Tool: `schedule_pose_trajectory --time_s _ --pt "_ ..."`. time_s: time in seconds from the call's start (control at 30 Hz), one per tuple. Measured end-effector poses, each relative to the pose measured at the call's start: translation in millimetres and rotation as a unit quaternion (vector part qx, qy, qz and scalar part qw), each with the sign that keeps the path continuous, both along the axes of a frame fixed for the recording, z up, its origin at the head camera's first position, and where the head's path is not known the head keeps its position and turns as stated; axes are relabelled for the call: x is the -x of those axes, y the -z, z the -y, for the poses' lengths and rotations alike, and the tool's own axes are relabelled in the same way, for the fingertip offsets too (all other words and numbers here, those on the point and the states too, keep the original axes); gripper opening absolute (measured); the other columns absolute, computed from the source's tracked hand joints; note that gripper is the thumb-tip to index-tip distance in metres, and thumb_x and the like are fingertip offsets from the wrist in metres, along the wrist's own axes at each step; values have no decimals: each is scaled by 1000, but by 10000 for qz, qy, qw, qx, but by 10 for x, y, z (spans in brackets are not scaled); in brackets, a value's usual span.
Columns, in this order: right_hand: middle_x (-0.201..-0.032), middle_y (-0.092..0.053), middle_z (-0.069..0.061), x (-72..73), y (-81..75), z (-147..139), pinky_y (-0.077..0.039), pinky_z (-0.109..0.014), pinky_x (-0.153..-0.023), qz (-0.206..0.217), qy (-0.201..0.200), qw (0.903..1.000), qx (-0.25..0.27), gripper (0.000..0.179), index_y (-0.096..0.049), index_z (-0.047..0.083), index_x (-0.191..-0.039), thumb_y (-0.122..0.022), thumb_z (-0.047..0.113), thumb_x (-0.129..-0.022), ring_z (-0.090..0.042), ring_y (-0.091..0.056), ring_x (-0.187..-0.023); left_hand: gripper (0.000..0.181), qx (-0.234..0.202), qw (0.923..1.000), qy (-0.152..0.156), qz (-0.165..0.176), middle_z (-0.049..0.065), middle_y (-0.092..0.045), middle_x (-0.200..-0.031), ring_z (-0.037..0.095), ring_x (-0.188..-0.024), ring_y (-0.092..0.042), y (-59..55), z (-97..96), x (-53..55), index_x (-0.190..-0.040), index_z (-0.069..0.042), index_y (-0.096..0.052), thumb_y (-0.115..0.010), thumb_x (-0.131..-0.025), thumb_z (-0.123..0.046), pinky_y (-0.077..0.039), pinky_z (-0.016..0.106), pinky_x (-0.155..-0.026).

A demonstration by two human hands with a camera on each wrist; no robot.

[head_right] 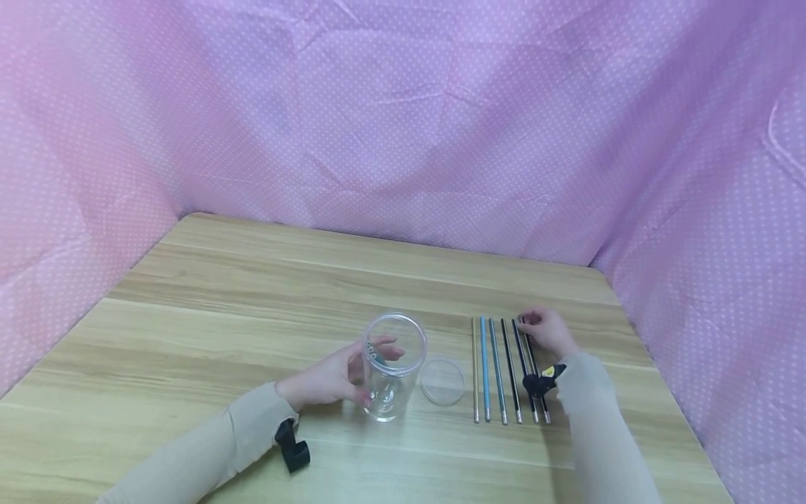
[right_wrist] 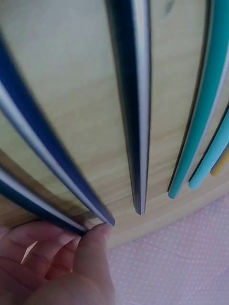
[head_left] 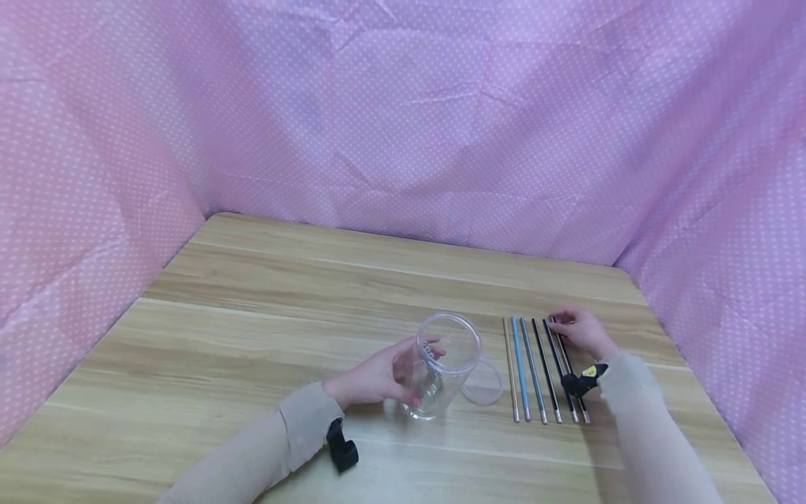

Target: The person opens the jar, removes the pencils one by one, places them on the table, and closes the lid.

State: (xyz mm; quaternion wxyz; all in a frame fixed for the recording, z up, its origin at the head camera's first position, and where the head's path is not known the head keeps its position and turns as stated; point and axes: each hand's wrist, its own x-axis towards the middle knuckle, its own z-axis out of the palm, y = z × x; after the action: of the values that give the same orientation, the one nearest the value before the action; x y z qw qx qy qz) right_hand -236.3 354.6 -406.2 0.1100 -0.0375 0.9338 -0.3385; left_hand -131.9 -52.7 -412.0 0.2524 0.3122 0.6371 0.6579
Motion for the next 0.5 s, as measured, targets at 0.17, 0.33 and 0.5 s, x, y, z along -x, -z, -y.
schedule_pose_trajectory --time_s 0.17,0.33,0.5 --pt "-104 -59 -24 -20 16 5 -57 -28 -70 -9 22 10000 31 36 -52 -13 -118 -60 9 -90 -25 -59 -92 93 43 10000 -24 -78 10 -41 -147 26 -136 -37 5 -3 -6 -148 -8 -24 -74 -71 6 -23 50 -115" --pt "-103 -60 -26 -20 5 3 -56 -27 -67 -139 -12 9998 -107 33 -53 -13 -115 -59 9 -91 -26 -60 -90 93 42 9999 -59 -89 9 -42 -146 26 -136 -38 10 -9 -2 -148 -8 -25 -74 -70 7 -24 50 -115" --pt "-104 -60 -28 -33 3 1 -57 -29 -66 -195 -10 9996 -216 33 -55 -13 -114 -59 10 -91 -30 -61 -91 93 25 9999 -72 -79 9 -42 -147 26 -136 -37 24 -14 -6 -148 -8 -25 -73 -70 8 -24 49 -115"
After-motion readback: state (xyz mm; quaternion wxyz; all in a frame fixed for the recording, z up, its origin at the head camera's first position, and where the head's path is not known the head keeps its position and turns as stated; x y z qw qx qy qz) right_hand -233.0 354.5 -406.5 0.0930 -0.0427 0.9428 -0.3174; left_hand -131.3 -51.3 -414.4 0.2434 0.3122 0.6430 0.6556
